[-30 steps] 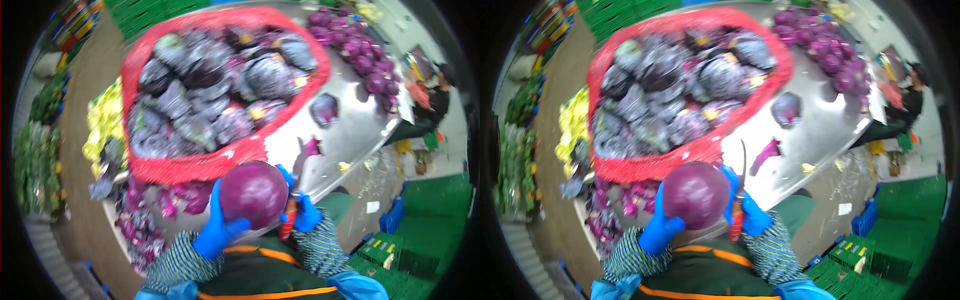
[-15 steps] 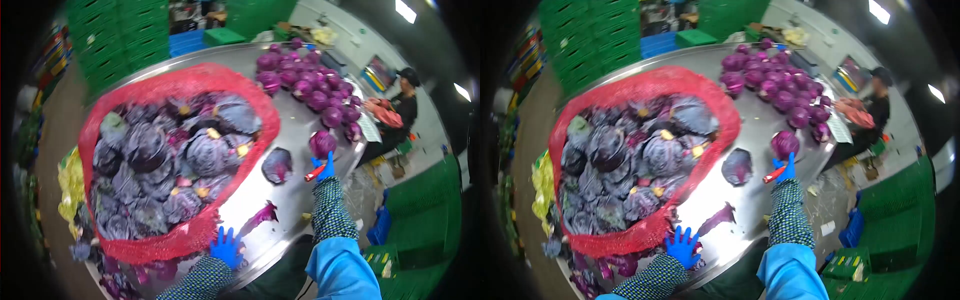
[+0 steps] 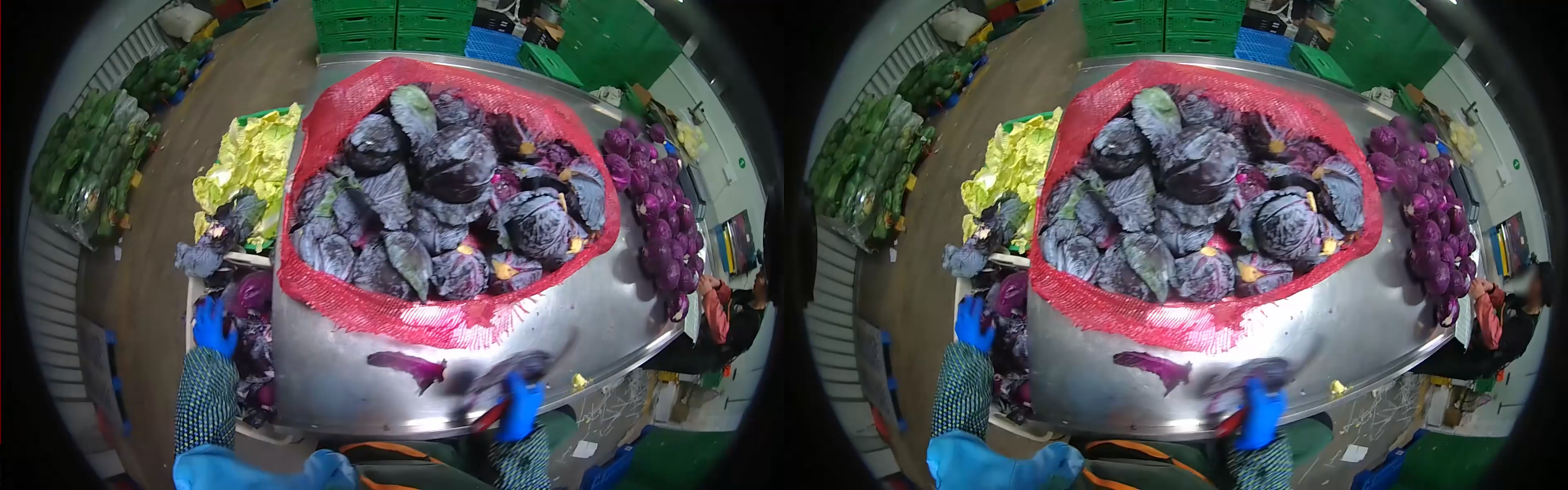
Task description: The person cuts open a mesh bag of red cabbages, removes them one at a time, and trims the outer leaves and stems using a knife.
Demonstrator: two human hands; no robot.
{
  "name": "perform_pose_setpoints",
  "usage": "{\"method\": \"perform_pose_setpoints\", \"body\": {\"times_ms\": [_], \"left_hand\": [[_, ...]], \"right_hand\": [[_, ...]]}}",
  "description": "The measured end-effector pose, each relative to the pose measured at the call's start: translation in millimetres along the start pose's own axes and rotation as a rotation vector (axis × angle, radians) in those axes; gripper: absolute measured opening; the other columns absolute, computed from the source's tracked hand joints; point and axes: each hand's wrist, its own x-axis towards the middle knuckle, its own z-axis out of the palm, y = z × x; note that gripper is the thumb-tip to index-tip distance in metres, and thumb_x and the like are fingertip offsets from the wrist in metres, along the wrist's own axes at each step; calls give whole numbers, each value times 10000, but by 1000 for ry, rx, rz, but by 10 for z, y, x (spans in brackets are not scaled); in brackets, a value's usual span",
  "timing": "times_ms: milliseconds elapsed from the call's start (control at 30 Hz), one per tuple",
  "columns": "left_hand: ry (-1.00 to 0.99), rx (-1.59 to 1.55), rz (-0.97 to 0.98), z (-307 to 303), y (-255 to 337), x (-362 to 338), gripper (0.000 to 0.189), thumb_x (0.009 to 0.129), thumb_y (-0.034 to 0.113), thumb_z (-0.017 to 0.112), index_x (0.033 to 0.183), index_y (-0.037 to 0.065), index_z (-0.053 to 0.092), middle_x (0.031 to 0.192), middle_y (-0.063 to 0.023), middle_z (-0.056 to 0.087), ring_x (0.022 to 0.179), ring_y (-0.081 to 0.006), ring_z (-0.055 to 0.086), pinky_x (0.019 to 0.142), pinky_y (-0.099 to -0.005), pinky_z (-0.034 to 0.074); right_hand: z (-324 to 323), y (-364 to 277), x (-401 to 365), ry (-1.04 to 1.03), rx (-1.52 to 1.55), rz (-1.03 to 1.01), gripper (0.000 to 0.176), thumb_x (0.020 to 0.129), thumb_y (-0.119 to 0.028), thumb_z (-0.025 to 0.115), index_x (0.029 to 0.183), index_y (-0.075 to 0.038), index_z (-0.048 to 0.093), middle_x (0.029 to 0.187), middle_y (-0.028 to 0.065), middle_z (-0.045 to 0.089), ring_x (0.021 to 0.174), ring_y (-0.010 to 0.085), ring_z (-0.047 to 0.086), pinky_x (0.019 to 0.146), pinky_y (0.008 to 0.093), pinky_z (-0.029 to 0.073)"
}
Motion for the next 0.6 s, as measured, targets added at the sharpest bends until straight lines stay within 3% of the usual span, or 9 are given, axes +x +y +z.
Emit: {"method": "perform_pose_setpoints", "body": {"times_ms": [67,133,233,267,367,400,433,467,600], "left_hand": [[295,-397,-158,83,-254,501,543,785,107,631,1287,25,440,1290,-204,456,1198,-326,445,985,-399,365],[438,-745,-60,-613,509,977,452,826,30,576,1265,22,466,1249,-176,499,1156,-259,486,969,-364,382],[254,-1121,127,-1390,1762,1274,351,821,-1,575,1170,29,557,1125,-118,589,1061,-211,546,916,-318,420],[79,-950,315,-1467,1950,1280,393,834,12,534,1219,87,540,1165,-120,554,1116,-210,509,923,-304,405],[224,-492,849,-1096,2439,1262,471,813,299,628,1226,91,537,1103,-175,577,962,-349,571,876,-464,428],[-463,-228,726,-1064,2485,1135,458,818,362,613,1172,76,562,978,-157,602,937,-359,567,879,-454,414],[-730,-11,796,-792,2427,965,440,813,402,604,1094,64,592,863,-134,605,897,-348,570,856,-448,423],[36,-409,839,-528,2185,632,387,795,364,637,1037,64,612,839,-115,613,856,-320,574,797,-445,446],[75,-653,534,-373,2073,332,313,777,250,672,1023,66,614,821,-98,612,869,-310,577,797,-429,451]], "right_hand": [[534,35,-317,-86,-89,-38,455,788,-17,614,1216,6,460,1042,100,574,932,175,566,743,285,484],[905,-374,-261,-241,-123,-107,515,803,-15,633,1277,19,434,1153,120,558,1058,189,544,852,318,471],[1275,-651,342,-382,-275,-349,357,822,-30,614,1171,4,548,1052,102,619,994,165,574,840,289,466],[1450,-634,624,-414,-377,-425,306,825,-47,612,1126,-9,580,1012,107,632,962,172,590,828,292,467],[1595,-84,1257,-425,-689,-721,242,831,-89,602,1068,-47,621,976,135,636,907,226,618,806,309,467],[1544,-21,1197,-430,-777,-623,257,818,-75,607,1073,-46,621,1007,156,627,928,271,612,813,321,466],[1404,271,1169,-373,-684,-716,261,804,-57,620,1065,-46,624,1010,154,628,921,264,613,807,325,468],[1254,385,1036,-352,-733,-676,259,802,-45,626,1060,-40,624,1020,148,631,945,257,613,834,322,466],[1068,357,482,-333,-745,-342,319,828,-48,617,1139,-7,562,1077,141,615,1020,213,582,889,306,446]]}}
